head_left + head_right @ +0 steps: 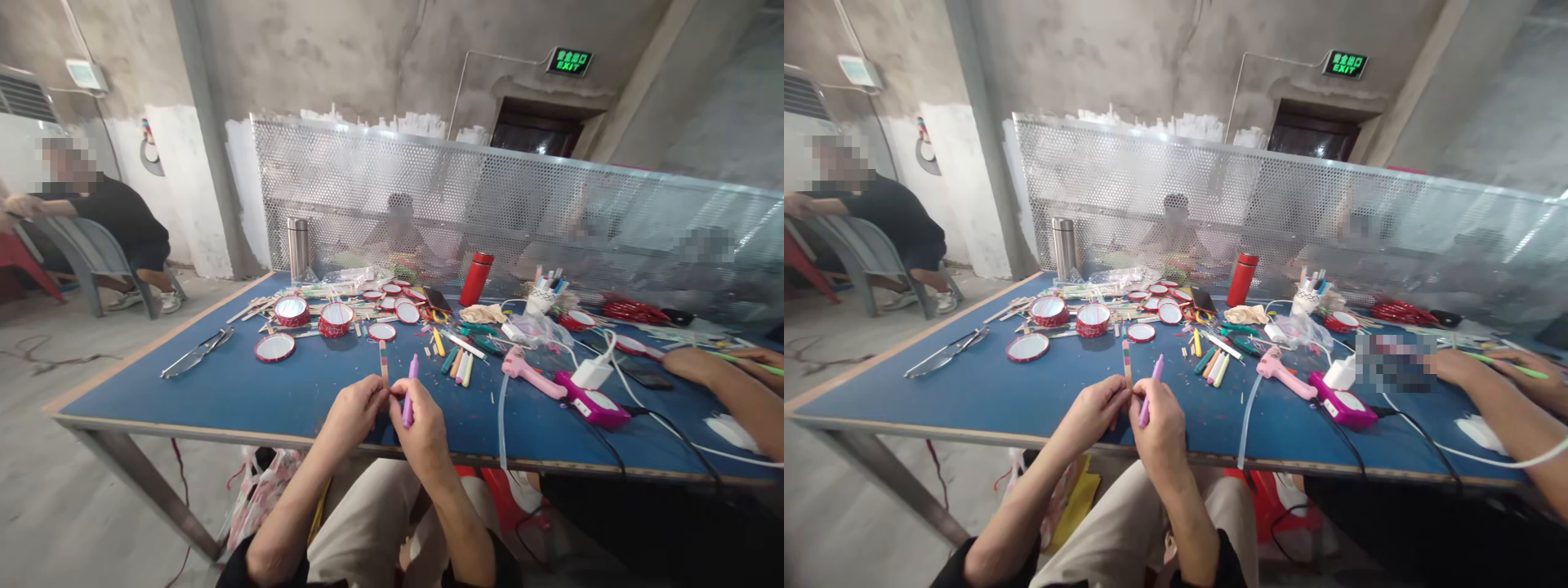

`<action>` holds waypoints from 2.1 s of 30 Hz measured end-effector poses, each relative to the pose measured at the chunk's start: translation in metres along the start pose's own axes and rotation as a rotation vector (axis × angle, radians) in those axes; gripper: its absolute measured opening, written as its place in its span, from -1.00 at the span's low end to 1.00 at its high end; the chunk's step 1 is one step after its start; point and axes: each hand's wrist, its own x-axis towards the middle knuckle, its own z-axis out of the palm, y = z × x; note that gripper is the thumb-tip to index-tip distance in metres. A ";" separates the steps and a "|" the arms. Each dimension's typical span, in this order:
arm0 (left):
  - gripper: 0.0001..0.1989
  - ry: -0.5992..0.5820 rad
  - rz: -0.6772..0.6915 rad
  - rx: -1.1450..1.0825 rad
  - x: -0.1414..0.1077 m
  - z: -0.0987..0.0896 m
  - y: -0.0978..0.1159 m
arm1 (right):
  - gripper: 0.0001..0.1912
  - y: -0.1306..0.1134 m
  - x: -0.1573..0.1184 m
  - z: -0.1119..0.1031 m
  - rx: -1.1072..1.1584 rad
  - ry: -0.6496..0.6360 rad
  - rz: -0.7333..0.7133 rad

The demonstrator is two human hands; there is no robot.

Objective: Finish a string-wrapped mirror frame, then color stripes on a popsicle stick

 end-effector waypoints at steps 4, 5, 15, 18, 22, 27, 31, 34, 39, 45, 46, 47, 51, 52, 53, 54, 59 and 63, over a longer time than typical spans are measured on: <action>-0.77 0.008 -0.001 0.010 0.000 0.000 0.001 | -0.91 0.000 0.001 -0.001 -0.001 -0.060 0.012; -0.77 0.015 0.001 0.005 0.000 0.000 0.001 | -0.90 0.000 0.001 -0.001 -0.003 -0.069 0.013; -0.79 0.048 -0.003 -0.072 -0.001 -0.001 0.003 | -0.87 0.003 -0.001 0.000 -0.015 -0.040 -0.053; -0.80 0.078 -0.002 -0.026 -0.001 -0.001 0.004 | -0.86 0.004 -0.001 0.001 -0.023 -0.054 -0.068; -0.78 0.107 -0.006 0.029 -0.001 0.000 0.004 | -0.84 0.003 -0.001 0.001 -0.045 -0.056 -0.083; -0.78 0.120 0.008 0.067 -0.001 0.002 0.001 | -0.85 0.001 -0.002 0.002 -0.085 -0.026 -0.090; -0.77 0.131 0.021 0.089 -0.001 0.002 0.001 | -0.85 0.001 -0.003 0.002 -0.119 -0.027 -0.103; -0.78 0.113 0.014 0.094 0.000 0.002 0.002 | -0.84 0.001 -0.004 0.003 -0.131 -0.024 -0.114; -0.77 0.109 0.027 0.134 0.001 0.003 0.001 | -0.82 0.002 -0.003 0.003 -0.128 -0.011 -0.121; -0.77 0.071 -0.039 0.167 0.002 0.003 0.000 | -0.85 -0.001 -0.003 0.002 -0.189 -0.033 -0.137; -0.77 0.062 -0.045 0.160 0.002 0.002 0.001 | -0.85 -0.001 -0.003 0.002 -0.190 -0.036 -0.140; -0.77 0.055 -0.047 0.152 0.001 0.002 0.001 | -0.86 -0.002 -0.004 0.002 -0.188 -0.036 -0.141; -0.74 0.052 -0.044 0.129 0.001 0.002 0.002 | -0.88 -0.001 -0.004 0.003 -0.187 -0.013 -0.145; -0.74 0.053 -0.042 0.128 0.001 0.002 0.002 | -0.89 -0.001 -0.004 0.003 -0.192 -0.002 -0.149; -0.73 0.052 -0.041 0.128 0.000 0.002 0.002 | -0.89 -0.001 -0.004 0.003 -0.195 0.006 -0.152; -0.73 0.047 -0.040 0.129 0.000 0.001 0.002 | -0.88 -0.002 -0.003 0.003 -0.195 0.012 -0.151; -0.71 0.027 -0.029 0.141 0.000 0.001 0.002 | -0.85 -0.007 -0.003 -0.001 -0.184 0.021 -0.134; -0.71 0.022 -0.027 0.139 0.000 0.000 0.002 | -0.84 -0.009 -0.002 -0.002 -0.207 0.036 -0.161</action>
